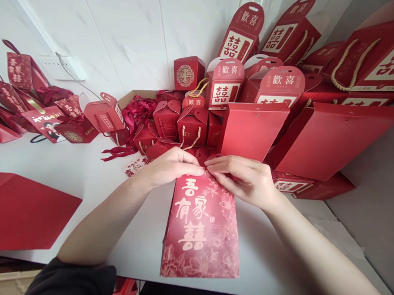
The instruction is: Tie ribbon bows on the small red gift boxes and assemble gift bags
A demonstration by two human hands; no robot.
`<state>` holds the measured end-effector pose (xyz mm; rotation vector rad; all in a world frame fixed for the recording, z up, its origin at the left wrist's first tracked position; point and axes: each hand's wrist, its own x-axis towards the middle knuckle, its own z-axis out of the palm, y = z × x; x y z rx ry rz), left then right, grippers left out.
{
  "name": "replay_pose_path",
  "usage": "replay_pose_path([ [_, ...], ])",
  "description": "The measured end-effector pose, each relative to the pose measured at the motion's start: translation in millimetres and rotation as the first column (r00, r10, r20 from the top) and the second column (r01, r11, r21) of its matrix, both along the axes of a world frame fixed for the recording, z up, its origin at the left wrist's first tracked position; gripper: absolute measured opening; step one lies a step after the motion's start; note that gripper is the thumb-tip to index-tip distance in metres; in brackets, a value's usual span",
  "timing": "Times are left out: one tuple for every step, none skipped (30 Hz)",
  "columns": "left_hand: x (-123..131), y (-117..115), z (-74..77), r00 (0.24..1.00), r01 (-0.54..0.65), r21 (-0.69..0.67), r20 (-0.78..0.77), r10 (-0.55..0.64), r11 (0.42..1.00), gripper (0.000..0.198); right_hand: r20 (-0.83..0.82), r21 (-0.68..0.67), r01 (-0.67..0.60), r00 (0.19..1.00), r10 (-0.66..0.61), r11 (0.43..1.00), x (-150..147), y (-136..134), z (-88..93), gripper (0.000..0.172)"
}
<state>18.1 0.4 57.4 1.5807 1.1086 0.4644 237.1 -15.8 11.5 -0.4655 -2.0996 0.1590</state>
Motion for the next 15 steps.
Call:
replay_pose_path([
  [0,0,-0.1,1.0,0.003,-0.022,0.003,-0.003,1.0,0.02,0.012,0.024,-0.003,1.0,0.003,1.0,1,0,0.1,0.016],
  [-1,0,-0.3,1.0,0.005,-0.04,0.006,-0.005,0.999,0.021,0.026,0.048,-0.004,1.0,0.002,0.999,1,0,-0.1,0.017],
  [-1,1,-0.3,1.0,0.007,-0.054,0.008,-0.007,0.999,0.021,0.036,0.069,-0.003,0.999,0.0,0.998,2,1,-0.4,0.018],
  [-1,1,-0.4,1.0,0.008,-0.063,0.008,-0.007,0.998,0.021,0.045,0.084,-0.001,0.999,-0.003,0.996,2,1,-1.0,0.019],
  [0,1,-0.3,1.0,0.007,-0.071,0.01,-0.007,0.997,0.021,0.054,0.094,0.002,0.999,-0.008,0.996,2,1,-1.5,0.02],
  [0,1,-0.2,1.0,0.008,-0.075,0.012,-0.007,0.997,0.021,0.064,0.101,0.005,0.998,-0.012,0.995,2,1,-2.0,0.02],
  [0,1,-0.1,1.0,0.006,-0.076,0.013,-0.005,0.997,0.02,0.078,0.112,0.007,0.997,-0.016,0.994,2,1,-2.2,0.019],
  [0,1,0.0,1.0,0.003,-0.072,0.014,-0.002,0.997,0.019,0.1,0.135,0.009,0.995,-0.023,0.991,2,0,-2.0,0.019],
  [0,2,0.0,1.0,0.0,-0.065,0.014,0.001,0.998,0.018,0.133,0.171,0.014,0.99,-0.038,0.985,2,-1,-1.3,0.02],
  [0,2,-0.2,1.0,-0.002,-0.056,0.011,0.003,0.998,0.017,0.173,0.217,0.02,0.983,-0.059,0.976,2,-2,-0.2,0.02],
  [0,2,-0.5,1.0,-0.002,-0.048,0.008,0.003,0.999,0.016,0.211,0.27,0.026,0.974,-0.086,0.963,2,-3,1.4,0.02],
  [0,3,-1.0,1.0,-0.002,-0.039,0.003,0.003,0.999,0.016,0.244,0.322,0.031,0.963,-0.114,0.946,2,-5,3.4,0.021],
  [-1,3,-1.5,1.0,0.0,-0.028,-0.005,0.0,1.0,0.016,0.267,0.367,0.033,0.954,-0.139,0.93,2,-6,5.4,0.021],
  [-2,4,-2.0,1.0,0.005,-0.012,-0.016,-0.005,1.0,0.017,0.282,0.398,0.032,0.947,-0.155,0.917,2,-7,7.4,0.021],
  [-3,4,-2.5,0.999,0.012,0.012,-0.031,-0.012,1.0,0.017,0.292,0.411,0.027,0.943,-0.16,0.911,2,-7,9.2,0.021],
])
